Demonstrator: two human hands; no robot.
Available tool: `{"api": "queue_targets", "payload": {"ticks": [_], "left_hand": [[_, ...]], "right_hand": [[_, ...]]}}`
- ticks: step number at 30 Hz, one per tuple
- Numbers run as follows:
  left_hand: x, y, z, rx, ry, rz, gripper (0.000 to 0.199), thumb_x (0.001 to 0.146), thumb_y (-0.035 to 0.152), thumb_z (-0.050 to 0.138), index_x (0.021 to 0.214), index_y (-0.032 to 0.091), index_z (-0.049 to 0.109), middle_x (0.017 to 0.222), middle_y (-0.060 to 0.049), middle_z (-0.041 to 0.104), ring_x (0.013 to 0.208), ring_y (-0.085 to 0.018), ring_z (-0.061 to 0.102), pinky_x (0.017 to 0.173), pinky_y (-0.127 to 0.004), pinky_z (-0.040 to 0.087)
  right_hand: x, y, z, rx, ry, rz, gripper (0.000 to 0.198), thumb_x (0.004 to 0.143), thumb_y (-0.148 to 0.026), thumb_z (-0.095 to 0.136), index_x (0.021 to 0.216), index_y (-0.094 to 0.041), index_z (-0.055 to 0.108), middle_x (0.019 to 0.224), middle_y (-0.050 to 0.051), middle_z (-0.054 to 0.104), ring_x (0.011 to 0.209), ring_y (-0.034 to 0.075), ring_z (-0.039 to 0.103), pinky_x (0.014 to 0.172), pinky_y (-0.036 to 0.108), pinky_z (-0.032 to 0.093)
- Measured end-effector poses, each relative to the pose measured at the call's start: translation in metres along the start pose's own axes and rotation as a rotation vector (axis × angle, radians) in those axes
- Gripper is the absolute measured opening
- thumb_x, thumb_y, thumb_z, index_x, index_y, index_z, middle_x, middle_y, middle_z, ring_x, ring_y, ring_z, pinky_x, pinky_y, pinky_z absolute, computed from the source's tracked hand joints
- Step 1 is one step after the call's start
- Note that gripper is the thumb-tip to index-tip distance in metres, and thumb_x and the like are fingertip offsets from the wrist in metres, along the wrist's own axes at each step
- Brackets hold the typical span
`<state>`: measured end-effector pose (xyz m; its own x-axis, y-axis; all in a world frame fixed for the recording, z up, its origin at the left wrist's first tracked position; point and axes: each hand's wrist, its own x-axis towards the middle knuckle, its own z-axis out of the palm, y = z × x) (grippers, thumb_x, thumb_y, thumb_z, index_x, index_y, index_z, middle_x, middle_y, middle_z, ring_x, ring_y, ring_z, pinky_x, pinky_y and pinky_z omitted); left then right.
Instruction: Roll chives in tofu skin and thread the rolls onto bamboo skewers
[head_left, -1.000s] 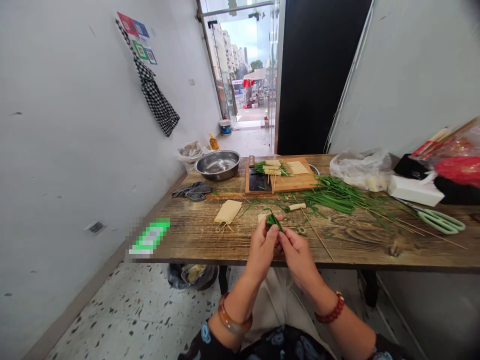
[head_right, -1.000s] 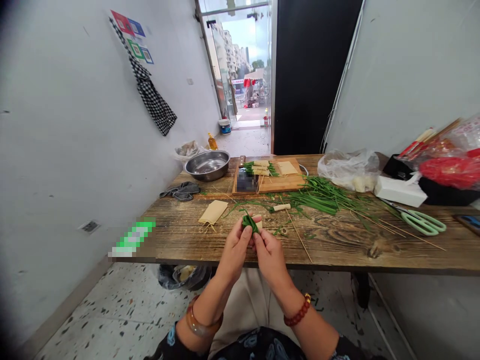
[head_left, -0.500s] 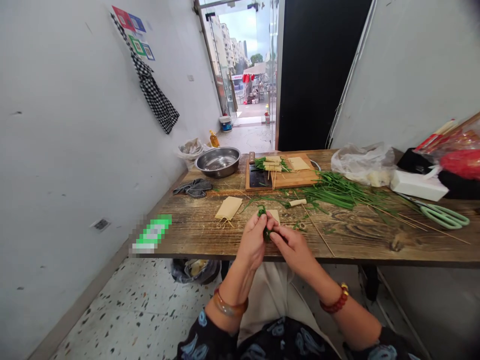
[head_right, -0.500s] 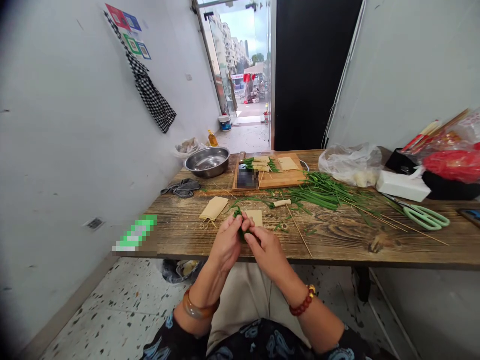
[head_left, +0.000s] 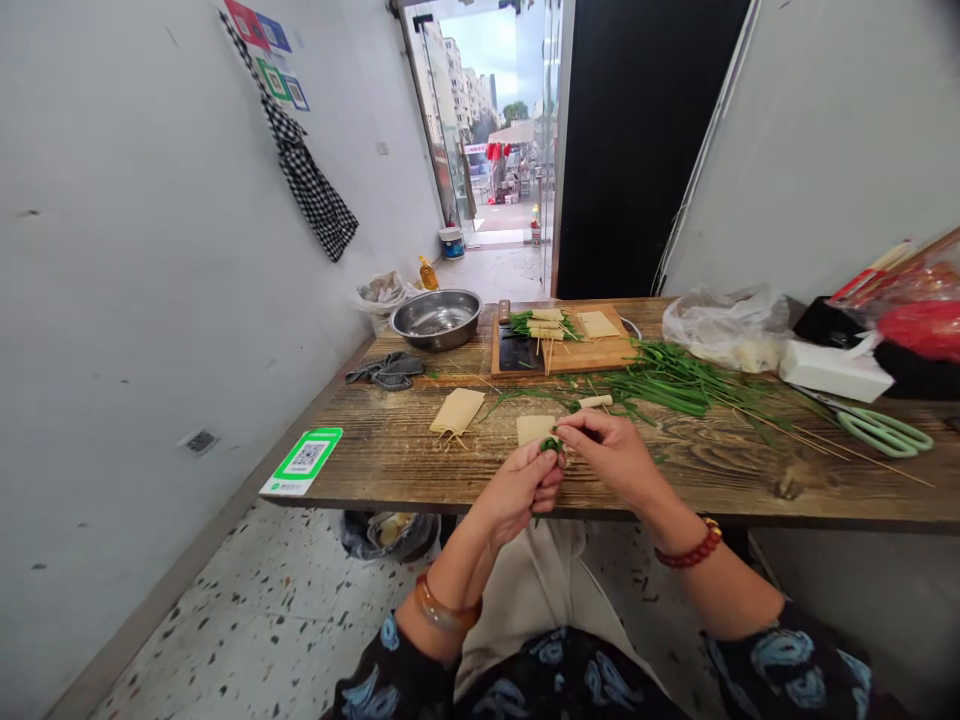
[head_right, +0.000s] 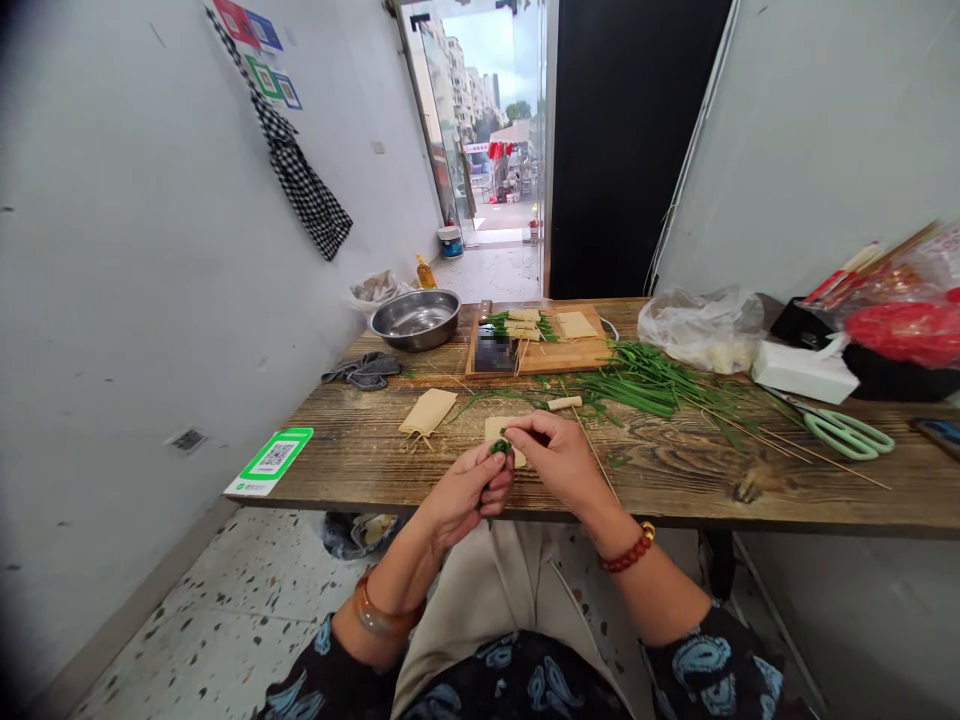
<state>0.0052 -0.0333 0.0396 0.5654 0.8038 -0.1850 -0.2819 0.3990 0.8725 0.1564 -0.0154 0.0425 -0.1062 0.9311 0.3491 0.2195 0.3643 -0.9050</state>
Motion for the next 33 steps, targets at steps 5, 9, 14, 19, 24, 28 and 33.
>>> {"api": "queue_targets", "payload": {"ticks": [5,9,14,19,24,28,33], "left_hand": [[0.0,-0.001,0.001,-0.094,0.038,0.047,0.033,0.076,0.041,0.068,0.08,0.017,0.045,0.056,0.009,0.031,0.042,-0.002,0.023,0.039,-0.013,0.017],[0.006,-0.006,0.002,-0.188,0.079,0.106,0.034,0.074,0.04,0.07,0.079,0.017,0.047,0.057,0.008,0.04,0.042,-0.003,0.034,0.042,-0.015,0.03],[0.015,-0.01,0.003,-0.195,0.279,0.248,0.032,0.071,0.038,0.073,0.085,0.014,0.058,0.07,0.0,0.061,0.059,-0.01,0.057,0.057,-0.022,0.045],[0.019,-0.011,0.003,-0.256,0.413,0.34,0.026,0.071,0.033,0.072,0.085,0.014,0.061,0.079,-0.002,0.067,0.082,-0.015,0.064,0.078,-0.025,0.047],[0.018,-0.009,0.008,-0.345,0.405,0.453,0.024,0.076,0.03,0.067,0.092,0.015,0.059,0.094,-0.006,0.069,0.098,-0.019,0.064,0.09,-0.031,0.046],[0.018,-0.007,0.006,-0.36,0.484,0.513,0.019,0.079,0.031,0.064,0.088,0.016,0.056,0.091,-0.005,0.068,0.096,-0.017,0.065,0.092,-0.032,0.046],[0.019,-0.003,0.002,-0.282,0.53,0.552,0.019,0.083,0.036,0.06,0.084,0.019,0.052,0.091,-0.003,0.069,0.098,-0.017,0.065,0.093,-0.033,0.046]], "right_hand": [[-0.004,0.005,0.008,-0.092,0.115,0.003,0.023,0.083,-0.037,0.057,0.079,-0.017,0.068,0.077,0.004,0.066,0.069,0.015,0.058,0.063,0.027,0.043],[-0.006,0.002,0.017,-0.201,0.203,-0.069,0.019,0.085,-0.033,0.054,0.077,-0.019,0.064,0.075,0.003,0.062,0.07,0.015,0.056,0.065,0.028,0.044],[-0.007,0.002,0.024,-0.3,0.183,-0.195,0.018,0.088,-0.029,0.052,0.08,-0.02,0.066,0.081,0.004,0.062,0.08,0.018,0.056,0.075,0.033,0.044],[-0.012,0.0,0.029,-0.52,0.133,-0.298,0.024,0.09,-0.023,0.049,0.102,-0.024,0.07,0.104,0.008,0.063,0.098,0.023,0.052,0.085,0.039,0.041],[-0.015,-0.008,0.037,-0.636,0.072,-0.337,0.03,0.092,-0.021,0.046,0.113,-0.025,0.066,0.12,0.009,0.06,0.113,0.026,0.047,0.092,0.043,0.039],[-0.008,-0.007,0.034,-0.483,0.01,-0.374,0.033,0.092,-0.02,0.043,0.114,-0.026,0.066,0.128,0.009,0.056,0.12,0.025,0.046,0.099,0.046,0.038],[-0.003,-0.004,0.025,-0.195,0.135,-0.275,0.03,0.094,-0.026,0.039,0.109,-0.023,0.066,0.117,0.008,0.062,0.114,0.021,0.053,0.1,0.041,0.041]]}}
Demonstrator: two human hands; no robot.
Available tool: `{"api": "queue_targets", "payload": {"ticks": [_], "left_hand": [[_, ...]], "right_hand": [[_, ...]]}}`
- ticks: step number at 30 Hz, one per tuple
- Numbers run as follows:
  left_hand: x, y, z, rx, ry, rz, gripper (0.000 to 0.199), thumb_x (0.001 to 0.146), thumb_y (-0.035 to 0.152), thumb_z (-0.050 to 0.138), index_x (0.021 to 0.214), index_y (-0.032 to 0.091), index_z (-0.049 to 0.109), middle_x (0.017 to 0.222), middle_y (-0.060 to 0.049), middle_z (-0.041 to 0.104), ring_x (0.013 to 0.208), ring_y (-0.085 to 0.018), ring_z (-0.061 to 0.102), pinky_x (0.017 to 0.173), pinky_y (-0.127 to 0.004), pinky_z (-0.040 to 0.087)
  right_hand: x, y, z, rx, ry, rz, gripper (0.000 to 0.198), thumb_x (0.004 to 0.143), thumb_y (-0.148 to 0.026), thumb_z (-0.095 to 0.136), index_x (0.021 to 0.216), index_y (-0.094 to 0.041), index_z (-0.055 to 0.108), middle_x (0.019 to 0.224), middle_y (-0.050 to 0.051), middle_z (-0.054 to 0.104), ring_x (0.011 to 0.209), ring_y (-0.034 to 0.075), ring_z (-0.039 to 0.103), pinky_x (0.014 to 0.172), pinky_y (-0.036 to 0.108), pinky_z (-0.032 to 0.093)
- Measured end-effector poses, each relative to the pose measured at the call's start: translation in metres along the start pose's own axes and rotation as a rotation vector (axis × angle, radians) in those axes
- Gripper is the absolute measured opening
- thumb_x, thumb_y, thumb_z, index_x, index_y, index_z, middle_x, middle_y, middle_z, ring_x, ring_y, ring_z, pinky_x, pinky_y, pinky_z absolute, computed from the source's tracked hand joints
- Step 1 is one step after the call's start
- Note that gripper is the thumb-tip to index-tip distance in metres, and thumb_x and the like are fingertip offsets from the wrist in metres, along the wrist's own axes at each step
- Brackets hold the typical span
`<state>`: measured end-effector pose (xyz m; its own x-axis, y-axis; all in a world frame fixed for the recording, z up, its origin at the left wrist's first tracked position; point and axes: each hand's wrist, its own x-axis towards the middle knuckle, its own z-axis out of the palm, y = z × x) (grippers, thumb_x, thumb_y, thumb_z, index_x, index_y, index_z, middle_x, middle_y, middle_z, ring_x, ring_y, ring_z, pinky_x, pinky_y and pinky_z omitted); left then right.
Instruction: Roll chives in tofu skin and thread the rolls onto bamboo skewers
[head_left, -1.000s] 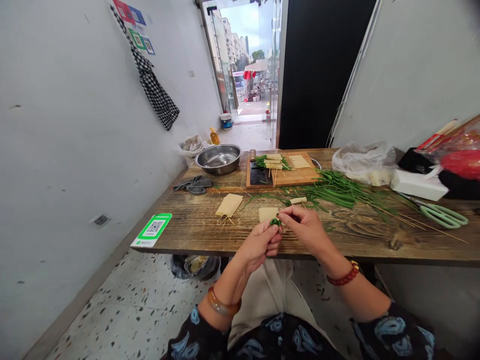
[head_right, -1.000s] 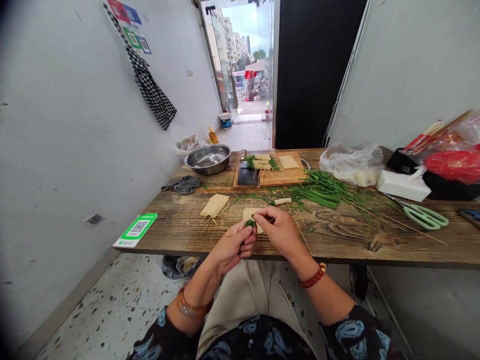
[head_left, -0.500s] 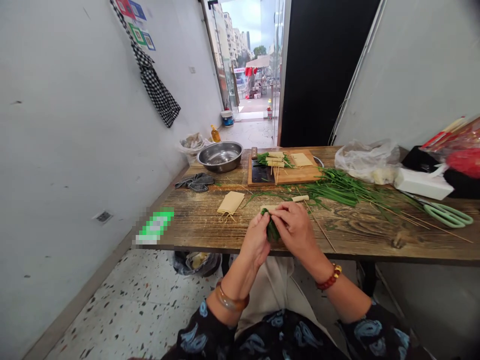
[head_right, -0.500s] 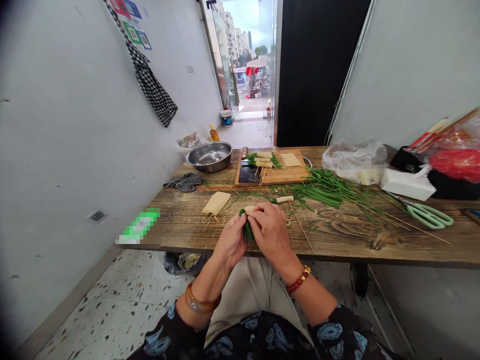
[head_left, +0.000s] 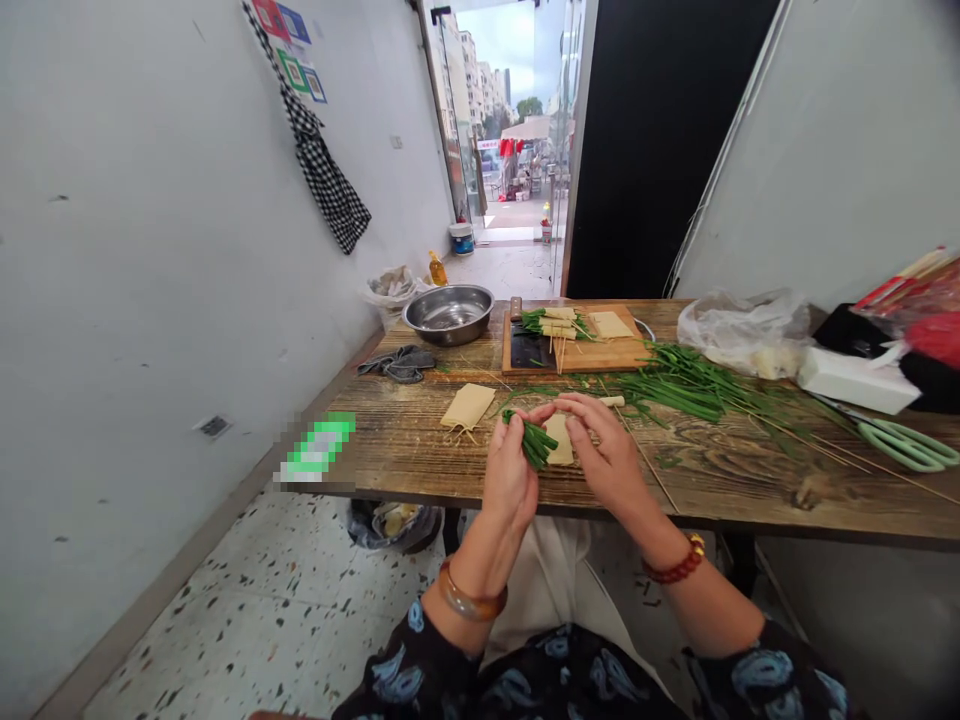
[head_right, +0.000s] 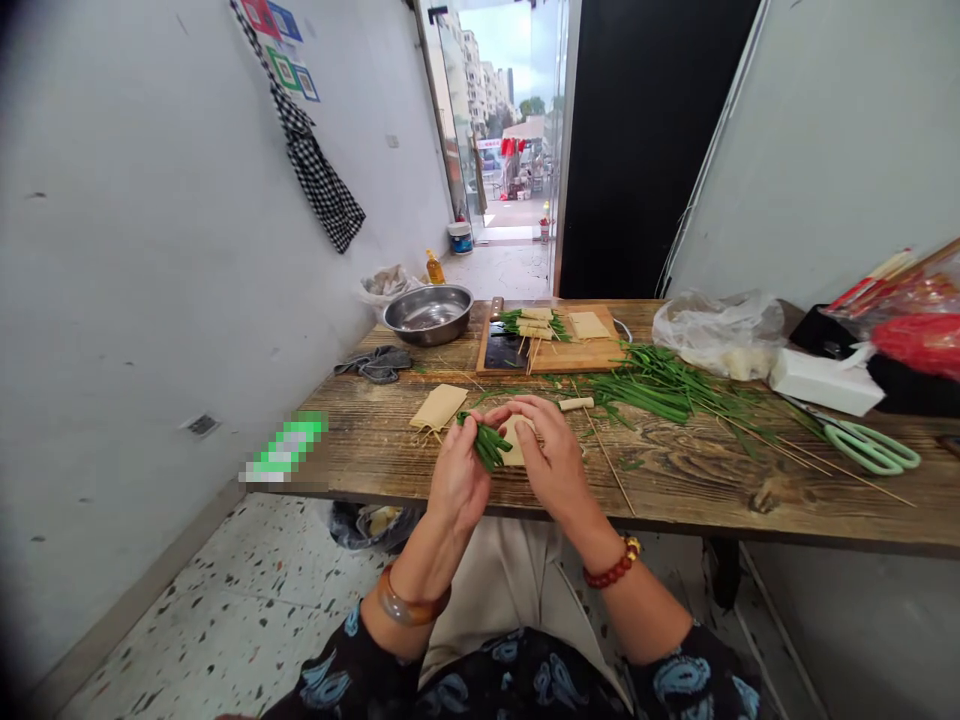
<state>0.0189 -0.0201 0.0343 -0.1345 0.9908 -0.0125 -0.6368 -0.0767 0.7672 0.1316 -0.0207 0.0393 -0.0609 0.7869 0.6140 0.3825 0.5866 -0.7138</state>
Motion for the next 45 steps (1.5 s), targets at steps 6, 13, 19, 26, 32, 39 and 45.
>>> {"api": "queue_targets", "payload": {"ticks": [6,13,19,26,32,39,45], "left_hand": [[-0.006,-0.002,0.004,0.127,-0.069,0.032,0.028,0.089,0.036,0.05,0.109,0.019,0.061,0.129,-0.008,0.059,0.125,-0.017,0.05,0.109,-0.032,0.034],[-0.01,-0.004,0.009,0.181,0.043,-0.004,0.031,0.092,0.033,0.047,0.118,0.024,0.06,0.142,-0.004,0.048,0.134,-0.013,0.039,0.112,-0.024,0.028],[-0.01,-0.01,-0.003,0.157,-0.044,-0.088,0.038,0.086,0.039,0.057,0.121,0.023,0.06,0.137,-0.007,0.052,0.116,-0.017,0.055,0.091,-0.023,0.047],[-0.004,-0.024,-0.027,0.439,-0.048,0.123,0.023,0.081,0.039,0.063,0.093,0.02,0.068,0.112,-0.004,0.059,0.103,-0.016,0.055,0.088,-0.025,0.044],[-0.012,-0.021,-0.029,0.608,-0.179,0.216,0.019,0.082,0.036,0.061,0.086,0.019,0.07,0.097,-0.004,0.056,0.096,-0.017,0.053,0.085,-0.025,0.043],[-0.024,-0.019,-0.045,0.531,-0.228,-0.016,0.024,0.076,0.034,0.068,0.093,0.017,0.07,0.08,-0.002,0.06,0.064,-0.01,0.054,0.056,-0.021,0.043],[-0.009,0.001,-0.039,0.533,-0.21,-0.104,0.027,0.072,0.034,0.07,0.088,0.013,0.066,0.071,-0.002,0.064,0.063,-0.013,0.06,0.056,-0.023,0.048]], "right_hand": [[-0.017,-0.001,0.023,-0.034,-0.007,0.036,0.04,0.094,-0.027,0.042,0.133,-0.023,0.048,0.133,0.01,0.052,0.124,0.021,0.047,0.106,0.041,0.039],[-0.026,0.004,0.044,-0.087,-0.122,-0.003,0.05,0.093,-0.015,0.036,0.142,-0.023,0.037,0.128,0.011,0.057,0.118,0.021,0.053,0.099,0.039,0.045],[-0.026,0.009,0.029,0.088,-0.098,0.105,0.038,0.092,-0.021,0.042,0.127,-0.024,0.058,0.112,0.009,0.064,0.1,0.02,0.059,0.088,0.036,0.05],[-0.03,0.007,0.019,0.683,-0.077,0.669,0.043,0.078,-0.041,0.064,0.114,-0.017,0.068,0.062,-0.002,0.057,0.05,0.007,0.044,0.047,0.019,0.037],[-0.034,0.01,0.017,0.855,0.046,0.796,0.036,0.062,-0.042,0.078,0.087,-0.017,0.077,0.064,0.001,0.059,0.051,0.005,0.039,0.042,0.018,0.028],[-0.049,0.018,0.02,0.738,0.017,0.777,0.032,0.064,-0.04,0.075,0.086,-0.016,0.077,0.06,0.0,0.061,0.047,0.006,0.04,0.042,0.02,0.029],[-0.031,0.025,0.017,0.35,-0.057,0.565,0.024,0.071,-0.035,0.066,0.085,-0.018,0.076,0.069,0.003,0.069,0.053,0.012,0.053,0.047,0.023,0.039]]}}
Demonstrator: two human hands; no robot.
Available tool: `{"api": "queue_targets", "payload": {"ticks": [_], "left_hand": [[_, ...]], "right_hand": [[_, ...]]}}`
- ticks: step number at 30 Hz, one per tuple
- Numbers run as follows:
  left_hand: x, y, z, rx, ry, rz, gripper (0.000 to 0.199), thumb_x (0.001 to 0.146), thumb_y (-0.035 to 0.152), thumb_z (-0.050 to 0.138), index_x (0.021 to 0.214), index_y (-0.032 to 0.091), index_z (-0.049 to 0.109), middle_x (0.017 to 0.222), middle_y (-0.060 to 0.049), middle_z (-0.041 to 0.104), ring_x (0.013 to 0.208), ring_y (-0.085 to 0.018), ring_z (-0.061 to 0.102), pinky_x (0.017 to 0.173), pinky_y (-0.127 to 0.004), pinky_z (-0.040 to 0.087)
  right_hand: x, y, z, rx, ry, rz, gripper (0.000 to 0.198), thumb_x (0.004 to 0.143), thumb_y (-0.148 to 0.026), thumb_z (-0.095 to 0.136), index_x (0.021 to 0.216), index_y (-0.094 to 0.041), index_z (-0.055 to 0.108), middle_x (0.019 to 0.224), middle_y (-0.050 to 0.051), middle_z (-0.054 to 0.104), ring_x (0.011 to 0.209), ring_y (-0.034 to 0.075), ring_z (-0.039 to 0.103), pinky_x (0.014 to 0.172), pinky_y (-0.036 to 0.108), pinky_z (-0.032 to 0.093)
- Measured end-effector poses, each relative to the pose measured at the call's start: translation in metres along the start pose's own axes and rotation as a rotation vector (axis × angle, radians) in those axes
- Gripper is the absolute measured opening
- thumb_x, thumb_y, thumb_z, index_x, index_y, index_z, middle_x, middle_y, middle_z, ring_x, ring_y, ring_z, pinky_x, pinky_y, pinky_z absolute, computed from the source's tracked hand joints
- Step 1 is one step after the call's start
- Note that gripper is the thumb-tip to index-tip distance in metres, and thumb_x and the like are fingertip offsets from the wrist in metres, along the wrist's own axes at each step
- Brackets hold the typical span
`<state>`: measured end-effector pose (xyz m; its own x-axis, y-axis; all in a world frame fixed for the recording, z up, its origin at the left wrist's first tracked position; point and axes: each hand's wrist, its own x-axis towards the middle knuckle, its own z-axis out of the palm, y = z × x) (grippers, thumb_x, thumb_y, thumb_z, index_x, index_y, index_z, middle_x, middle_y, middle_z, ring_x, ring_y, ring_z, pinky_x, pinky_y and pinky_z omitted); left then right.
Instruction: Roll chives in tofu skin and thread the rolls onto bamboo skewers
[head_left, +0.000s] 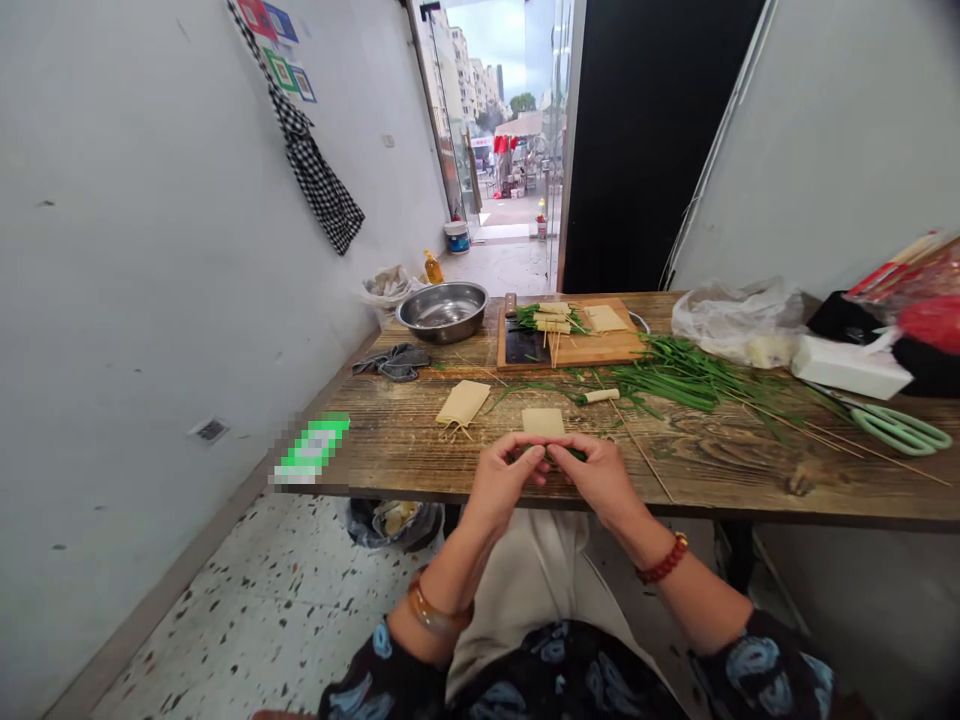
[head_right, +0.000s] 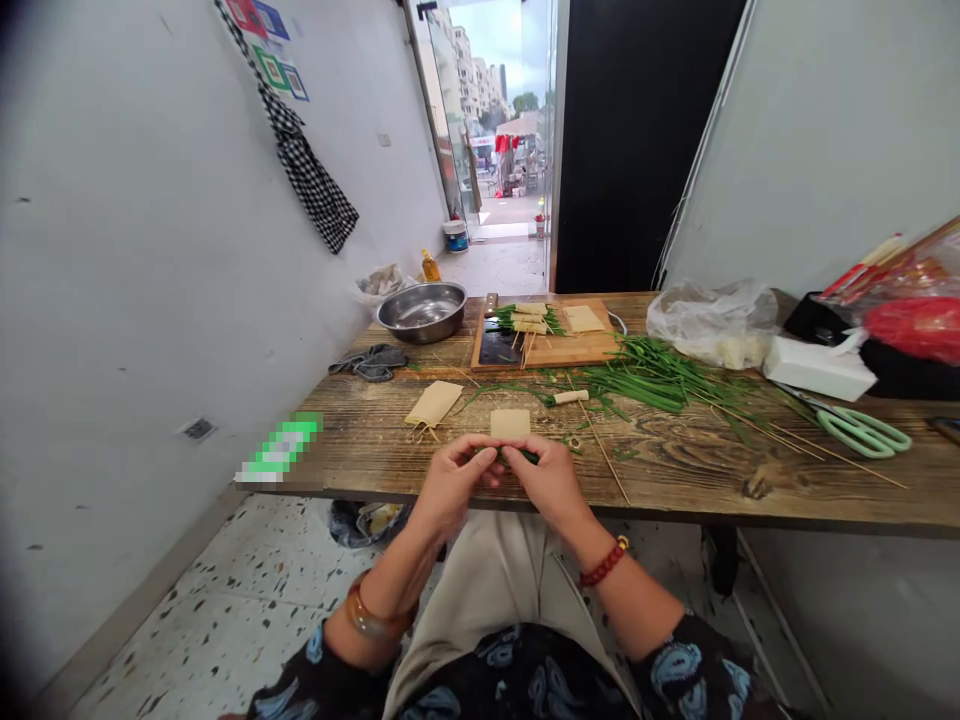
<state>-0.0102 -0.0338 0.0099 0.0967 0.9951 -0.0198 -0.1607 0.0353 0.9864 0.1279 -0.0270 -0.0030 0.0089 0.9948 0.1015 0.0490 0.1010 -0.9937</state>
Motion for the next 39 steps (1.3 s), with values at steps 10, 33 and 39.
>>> {"api": "queue_targets", "payload": {"ticks": [10,33,39], "left_hand": [[0.044,0.0,-0.023,0.523,-0.047,0.291,0.002,0.069,0.014,0.063,0.067,0.014,0.064,0.059,0.003,0.056,0.054,-0.008,0.045,0.053,-0.02,0.035],[0.057,-0.024,-0.034,0.907,-0.259,0.55,0.016,0.075,0.005,0.055,0.077,0.018,0.064,0.078,-0.002,0.065,0.077,-0.016,0.059,0.073,-0.028,0.044],[0.057,-0.024,-0.036,1.041,-0.326,0.665,0.016,0.08,0.008,0.053,0.078,0.018,0.065,0.08,-0.005,0.066,0.081,-0.019,0.057,0.077,-0.032,0.044]], "right_hand": [[0.032,0.001,-0.015,0.128,-0.173,0.121,0.033,0.063,-0.036,0.073,0.088,-0.015,0.075,0.061,0.001,0.066,0.055,0.011,0.055,0.054,0.024,0.046],[0.041,0.026,-0.027,-0.526,-0.169,-0.455,0.012,0.081,-0.016,0.061,0.083,-0.019,0.073,0.081,0.005,0.069,0.078,0.017,0.063,0.072,0.031,0.048],[0.039,0.031,-0.035,-0.586,-0.309,-0.531,0.02,0.088,-0.016,0.054,0.092,-0.019,0.073,0.093,0.007,0.068,0.086,0.018,0.061,0.077,0.032,0.048]]}}
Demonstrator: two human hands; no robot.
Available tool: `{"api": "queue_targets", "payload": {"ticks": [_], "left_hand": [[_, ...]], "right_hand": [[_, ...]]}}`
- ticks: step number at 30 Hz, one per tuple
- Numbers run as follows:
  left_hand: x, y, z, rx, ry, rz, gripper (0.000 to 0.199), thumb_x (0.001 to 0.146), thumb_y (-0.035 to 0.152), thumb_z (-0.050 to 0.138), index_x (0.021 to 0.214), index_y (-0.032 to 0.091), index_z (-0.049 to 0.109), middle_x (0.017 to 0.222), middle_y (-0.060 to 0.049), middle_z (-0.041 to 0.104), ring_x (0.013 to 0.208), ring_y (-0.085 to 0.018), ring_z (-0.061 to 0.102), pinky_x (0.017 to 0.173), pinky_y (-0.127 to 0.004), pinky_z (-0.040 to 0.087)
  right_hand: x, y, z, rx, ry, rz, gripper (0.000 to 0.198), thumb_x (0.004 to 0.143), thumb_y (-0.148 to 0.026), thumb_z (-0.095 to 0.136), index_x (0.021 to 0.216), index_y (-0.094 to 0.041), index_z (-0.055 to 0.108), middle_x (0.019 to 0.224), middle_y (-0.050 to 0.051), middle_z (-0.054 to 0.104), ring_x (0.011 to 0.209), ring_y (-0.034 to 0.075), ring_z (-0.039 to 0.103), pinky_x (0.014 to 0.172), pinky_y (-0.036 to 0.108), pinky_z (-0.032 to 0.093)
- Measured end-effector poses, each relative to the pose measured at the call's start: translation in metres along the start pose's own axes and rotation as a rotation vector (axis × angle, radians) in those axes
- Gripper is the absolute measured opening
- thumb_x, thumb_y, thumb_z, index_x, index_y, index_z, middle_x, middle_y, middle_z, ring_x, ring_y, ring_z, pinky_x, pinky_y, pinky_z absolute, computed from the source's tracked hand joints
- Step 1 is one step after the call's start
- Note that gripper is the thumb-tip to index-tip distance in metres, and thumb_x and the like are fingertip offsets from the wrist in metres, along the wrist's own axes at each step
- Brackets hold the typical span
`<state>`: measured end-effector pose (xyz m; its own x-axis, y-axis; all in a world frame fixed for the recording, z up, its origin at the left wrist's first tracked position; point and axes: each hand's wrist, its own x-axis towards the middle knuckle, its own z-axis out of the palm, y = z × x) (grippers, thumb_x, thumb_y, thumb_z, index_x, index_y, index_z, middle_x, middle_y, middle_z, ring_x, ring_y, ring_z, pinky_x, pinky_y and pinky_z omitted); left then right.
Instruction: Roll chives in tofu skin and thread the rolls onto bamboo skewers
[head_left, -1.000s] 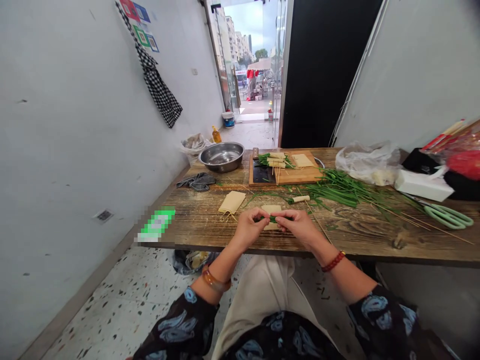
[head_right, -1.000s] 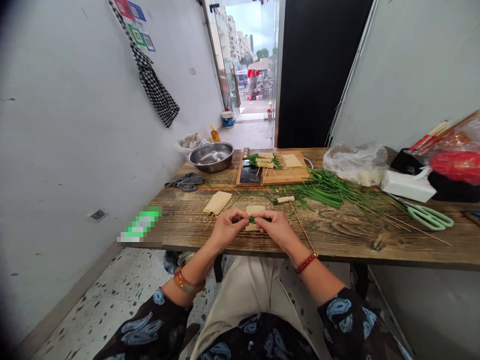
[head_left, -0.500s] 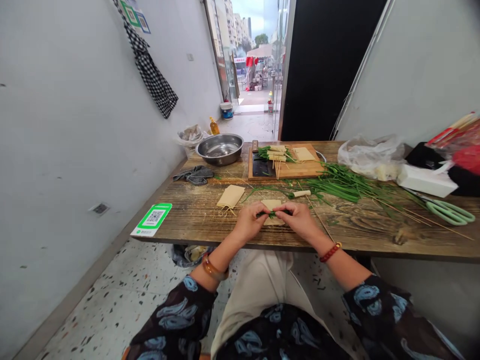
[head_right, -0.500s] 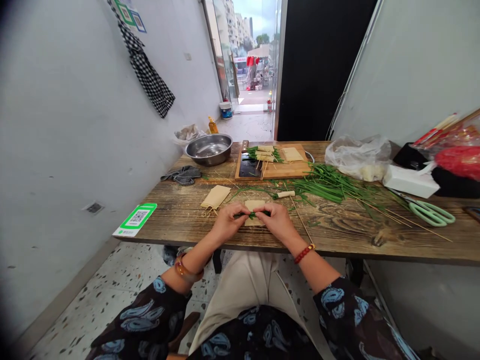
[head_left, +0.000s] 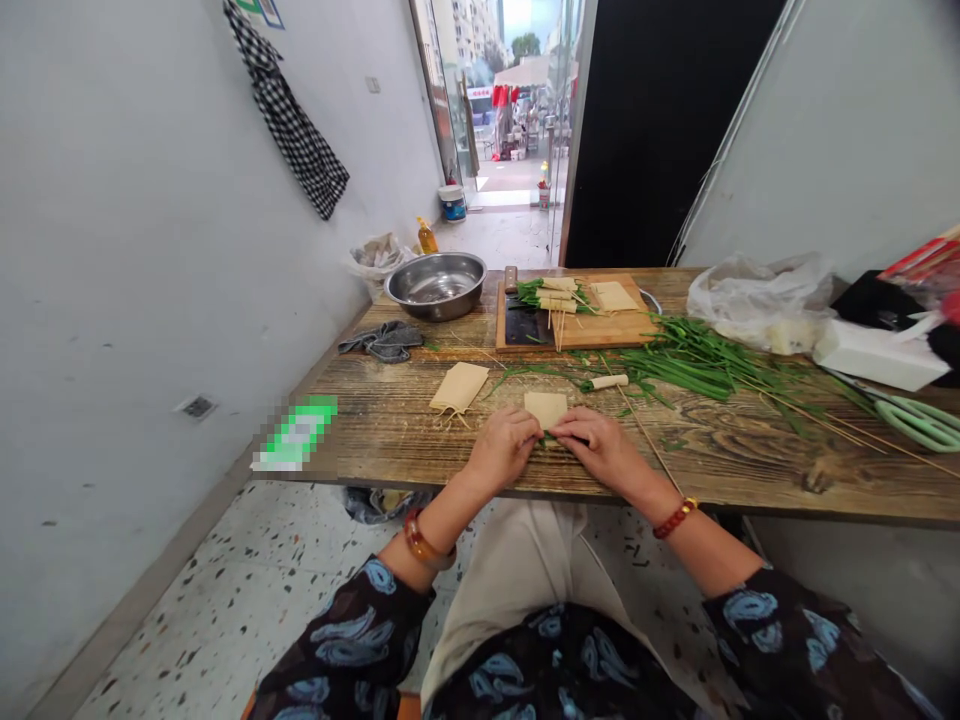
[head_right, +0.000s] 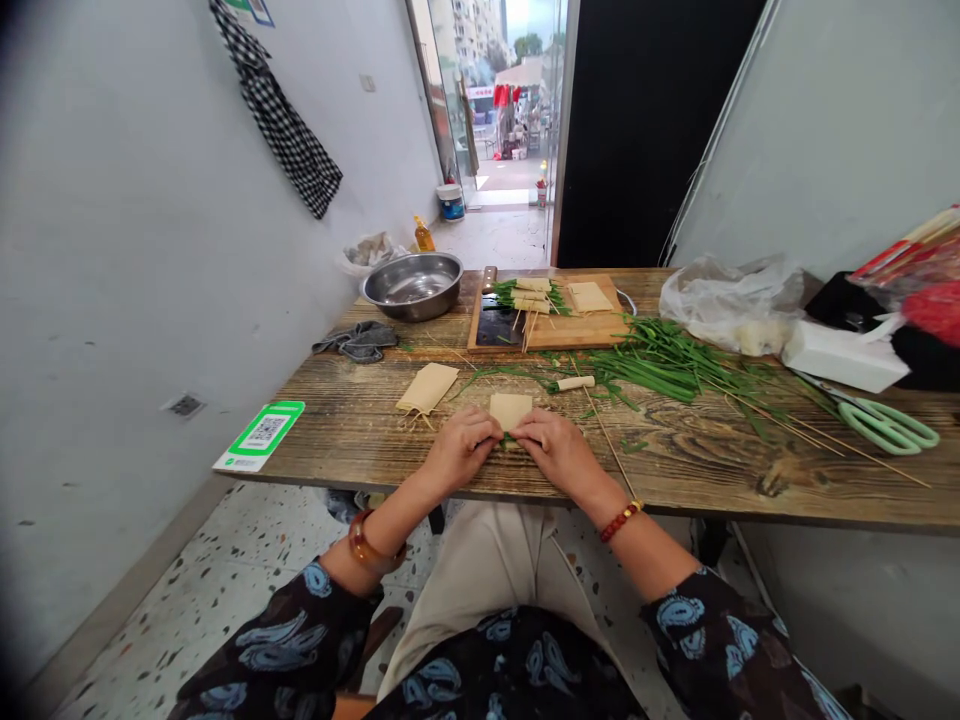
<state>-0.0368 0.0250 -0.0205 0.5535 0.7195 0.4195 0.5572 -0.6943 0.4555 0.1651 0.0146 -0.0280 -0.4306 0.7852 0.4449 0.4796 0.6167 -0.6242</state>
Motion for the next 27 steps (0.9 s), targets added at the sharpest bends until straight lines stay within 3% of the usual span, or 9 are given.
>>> {"api": "queue_targets", "payload": {"ticks": [11,17,22,27], "left_hand": [[0.006,-0.0077,0.0002,-0.255,-0.005,-0.088,0.013,0.076,0.009,0.061,0.074,0.018,0.07,0.083,-0.005,0.068,0.081,-0.016,0.061,0.08,-0.032,0.046],[0.0042,-0.004,-0.0003,-0.205,-0.006,-0.082,0.012,0.079,0.011,0.059,0.074,0.018,0.068,0.083,-0.004,0.067,0.082,-0.017,0.06,0.081,-0.032,0.044],[0.004,-0.0026,-0.0003,-0.158,-0.036,-0.107,0.012,0.079,0.01,0.057,0.078,0.018,0.066,0.08,-0.003,0.065,0.081,-0.017,0.057,0.078,-0.031,0.043],[0.0032,-0.0023,0.001,-0.141,-0.017,-0.065,0.013,0.079,0.009,0.056,0.073,0.018,0.065,0.077,-0.003,0.063,0.078,-0.016,0.057,0.075,-0.029,0.042]], "right_hand": [[-0.0042,0.0031,-0.0016,-0.079,-0.002,-0.011,0.022,0.089,-0.016,0.052,0.096,-0.021,0.073,0.089,0.007,0.065,0.084,0.019,0.057,0.074,0.032,0.046],[-0.0055,0.002,-0.0015,-0.137,-0.028,-0.052,0.026,0.09,-0.014,0.049,0.099,-0.023,0.072,0.085,0.007,0.063,0.082,0.019,0.055,0.073,0.031,0.044],[-0.0056,0.0003,-0.0033,-0.13,-0.007,0.009,0.027,0.088,-0.014,0.052,0.11,-0.021,0.066,0.089,0.007,0.064,0.087,0.021,0.057,0.077,0.034,0.045],[-0.0051,-0.0006,-0.0017,-0.081,0.013,0.009,0.015,0.089,-0.016,0.054,0.086,-0.018,0.069,0.084,0.006,0.063,0.082,0.018,0.057,0.074,0.031,0.045]]}}
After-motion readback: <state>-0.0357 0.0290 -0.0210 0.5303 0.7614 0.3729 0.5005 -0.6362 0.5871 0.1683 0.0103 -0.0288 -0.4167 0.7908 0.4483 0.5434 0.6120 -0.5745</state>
